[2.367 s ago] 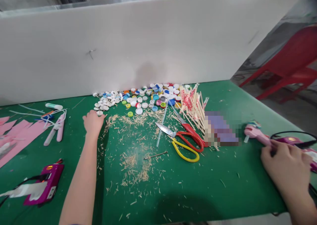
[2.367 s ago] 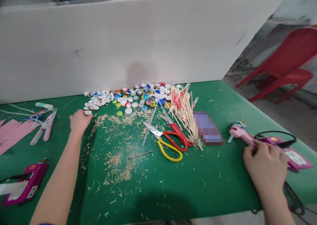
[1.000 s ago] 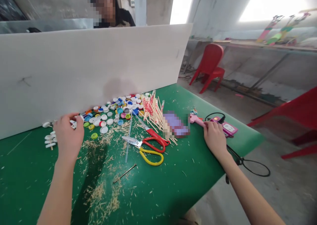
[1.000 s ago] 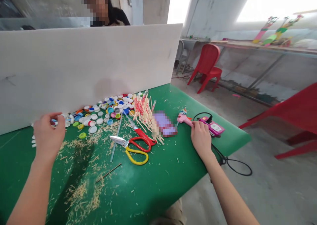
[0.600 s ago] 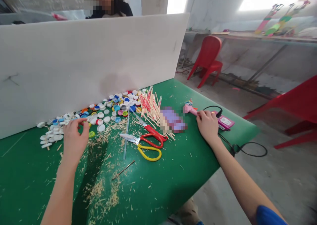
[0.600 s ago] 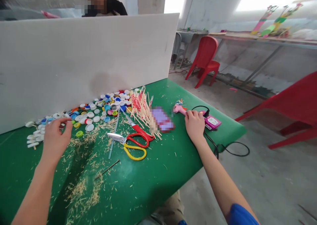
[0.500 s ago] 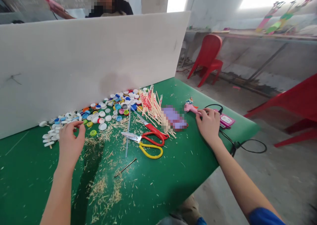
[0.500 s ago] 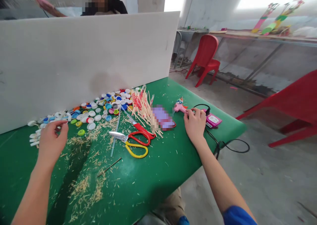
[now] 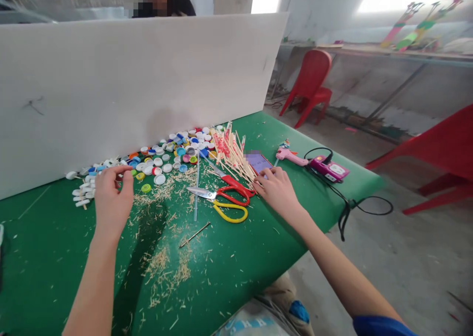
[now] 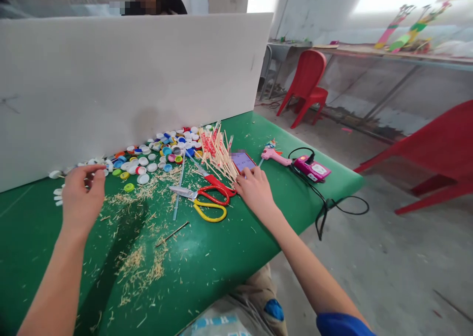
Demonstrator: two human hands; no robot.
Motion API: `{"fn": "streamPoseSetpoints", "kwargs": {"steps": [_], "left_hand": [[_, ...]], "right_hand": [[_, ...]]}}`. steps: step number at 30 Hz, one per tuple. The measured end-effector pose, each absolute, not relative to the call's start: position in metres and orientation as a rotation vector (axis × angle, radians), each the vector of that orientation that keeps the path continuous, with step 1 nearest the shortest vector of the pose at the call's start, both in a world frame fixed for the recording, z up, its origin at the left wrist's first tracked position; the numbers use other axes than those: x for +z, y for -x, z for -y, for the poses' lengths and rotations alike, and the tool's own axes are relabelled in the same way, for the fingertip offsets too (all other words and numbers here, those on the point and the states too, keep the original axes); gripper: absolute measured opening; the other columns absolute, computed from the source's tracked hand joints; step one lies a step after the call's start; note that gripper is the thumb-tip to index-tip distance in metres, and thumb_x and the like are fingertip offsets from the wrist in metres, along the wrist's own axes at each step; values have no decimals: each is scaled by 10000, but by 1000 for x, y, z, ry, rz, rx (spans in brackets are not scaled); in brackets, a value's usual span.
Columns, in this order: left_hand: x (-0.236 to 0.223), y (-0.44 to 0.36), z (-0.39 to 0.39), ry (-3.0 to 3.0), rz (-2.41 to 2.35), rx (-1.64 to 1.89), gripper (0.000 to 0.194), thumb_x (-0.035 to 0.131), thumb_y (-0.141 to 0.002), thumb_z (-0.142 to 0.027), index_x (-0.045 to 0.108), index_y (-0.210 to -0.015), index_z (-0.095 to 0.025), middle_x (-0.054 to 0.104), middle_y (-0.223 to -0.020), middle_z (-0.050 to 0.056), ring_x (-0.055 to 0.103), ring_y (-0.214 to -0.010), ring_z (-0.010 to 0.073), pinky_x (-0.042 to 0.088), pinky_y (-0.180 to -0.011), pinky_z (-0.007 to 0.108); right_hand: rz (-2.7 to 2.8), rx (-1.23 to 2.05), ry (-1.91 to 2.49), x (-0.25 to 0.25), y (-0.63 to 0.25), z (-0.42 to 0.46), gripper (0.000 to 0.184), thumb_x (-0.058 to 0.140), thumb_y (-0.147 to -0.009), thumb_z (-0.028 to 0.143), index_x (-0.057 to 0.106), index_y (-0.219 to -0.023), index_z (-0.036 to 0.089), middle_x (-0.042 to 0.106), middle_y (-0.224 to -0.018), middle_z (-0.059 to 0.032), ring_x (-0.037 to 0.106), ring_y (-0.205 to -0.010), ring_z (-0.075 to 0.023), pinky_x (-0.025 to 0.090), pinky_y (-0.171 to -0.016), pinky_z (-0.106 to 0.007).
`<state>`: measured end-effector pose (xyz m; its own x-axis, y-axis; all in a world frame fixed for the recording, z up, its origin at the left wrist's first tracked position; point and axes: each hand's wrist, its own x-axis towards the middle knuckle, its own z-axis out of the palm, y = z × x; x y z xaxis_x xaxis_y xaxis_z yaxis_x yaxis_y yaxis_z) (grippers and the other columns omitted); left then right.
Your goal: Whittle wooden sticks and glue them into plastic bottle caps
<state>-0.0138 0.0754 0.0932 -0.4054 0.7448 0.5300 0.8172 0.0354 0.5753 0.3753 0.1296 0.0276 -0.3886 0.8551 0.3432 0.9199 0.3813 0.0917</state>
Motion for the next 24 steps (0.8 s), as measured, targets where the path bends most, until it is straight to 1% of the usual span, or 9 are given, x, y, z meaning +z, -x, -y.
{"fn": "streamPoseSetpoints", "kwargs": {"steps": [7,13,17,21,24], "left_hand": [[101,10,-72,1716,2140,-1362,246,487,-901,-298,648,-1041,-174,583,-944,43,442,-791,126,365,-696,257],[97,16,-71,1690,2196,-1377,227,492,-890,-292,642,-1017,-179,598,-963,42,460,-769,131,369,-657,263],[94,20,-72,1685,2241,-1394,240,477,-886,-348,637,-991,-203,595,-925,26,486,-776,142,381,-655,266],[92,21,-74,1646,2326,-1431,267,465,-879,-403,628,-1006,-235,586,-960,17,494,-780,142,389,-651,261],[90,18,-74,1637,2381,-1426,276,462,-871,-427,624,-998,-242,584,-959,17,493,-778,145,392,-657,262]], "right_hand": [[2445,-444,1759,29,-362,-141,285,446,-943,327,671,-982,156,601,-988,-121,403,-976,-275,286,-825,-381],[2469,-458,1768,26,-356,-145,252,438,-935,255,668,-955,152,604,-1025,-132,420,-954,-262,277,-810,-369],[2399,-446,1782,21,-352,-146,221,452,-920,216,663,-902,154,624,-963,-125,445,-911,-254,281,-786,-362],[2308,-412,1775,19,-353,-147,189,466,-906,207,642,-865,154,646,-922,-114,476,-895,-246,288,-785,-351],[2204,-359,1783,18,-354,-148,209,423,-920,207,619,-872,150,659,-857,-104,515,-849,-232,299,-769,-341]]}}
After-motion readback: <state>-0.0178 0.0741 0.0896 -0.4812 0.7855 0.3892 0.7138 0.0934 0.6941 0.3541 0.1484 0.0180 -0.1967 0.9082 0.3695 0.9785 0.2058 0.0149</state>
